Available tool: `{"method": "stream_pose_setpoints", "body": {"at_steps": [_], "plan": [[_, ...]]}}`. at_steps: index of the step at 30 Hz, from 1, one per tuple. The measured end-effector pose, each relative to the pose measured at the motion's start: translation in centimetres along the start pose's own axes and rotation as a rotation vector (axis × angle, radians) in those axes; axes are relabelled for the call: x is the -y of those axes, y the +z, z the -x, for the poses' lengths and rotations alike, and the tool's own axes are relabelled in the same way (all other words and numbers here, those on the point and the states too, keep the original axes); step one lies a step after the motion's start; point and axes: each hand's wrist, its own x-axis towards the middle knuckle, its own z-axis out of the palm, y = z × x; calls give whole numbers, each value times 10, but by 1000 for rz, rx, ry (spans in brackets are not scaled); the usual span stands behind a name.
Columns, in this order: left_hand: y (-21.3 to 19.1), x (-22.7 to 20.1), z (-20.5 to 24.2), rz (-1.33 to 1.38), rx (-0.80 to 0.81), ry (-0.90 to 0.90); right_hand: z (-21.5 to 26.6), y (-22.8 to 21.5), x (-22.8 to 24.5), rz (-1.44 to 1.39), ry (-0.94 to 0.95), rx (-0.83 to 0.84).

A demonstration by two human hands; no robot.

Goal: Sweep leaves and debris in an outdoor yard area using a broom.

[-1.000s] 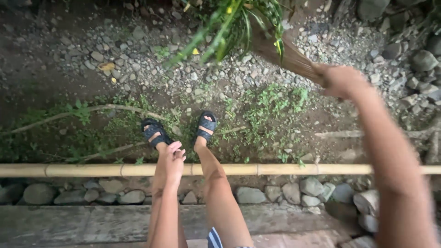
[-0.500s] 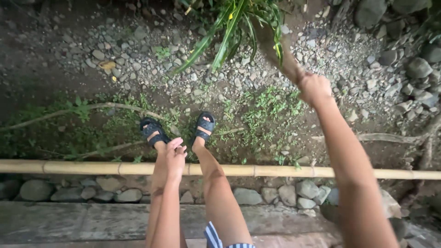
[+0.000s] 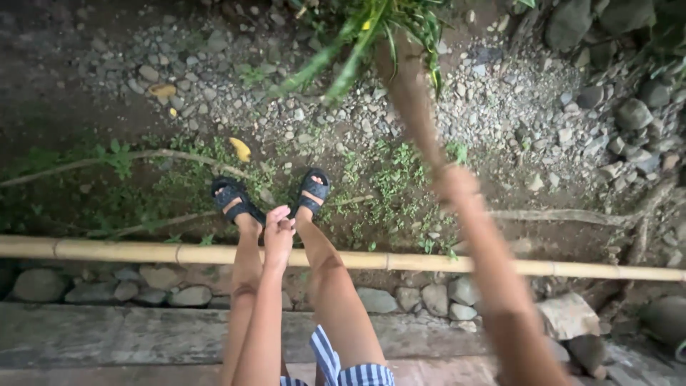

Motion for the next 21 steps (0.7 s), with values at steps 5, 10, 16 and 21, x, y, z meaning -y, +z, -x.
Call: {"method": "stream_pose_setpoints", "body": {"at_steps": [5, 10, 16, 21], "plan": [[-13, -5, 18, -19, -48, -16, -23, 166, 94, 36, -359, -136], [-47, 31, 15, 14, -114, -44, 61, 150, 113, -314, -438, 59], [-94, 40, 34, 160, -186, -71, 64, 163, 209, -792, -244, 67], [-112, 48, 38, 205, -240, -100, 12, 203, 245, -232, -596, 114]]}}
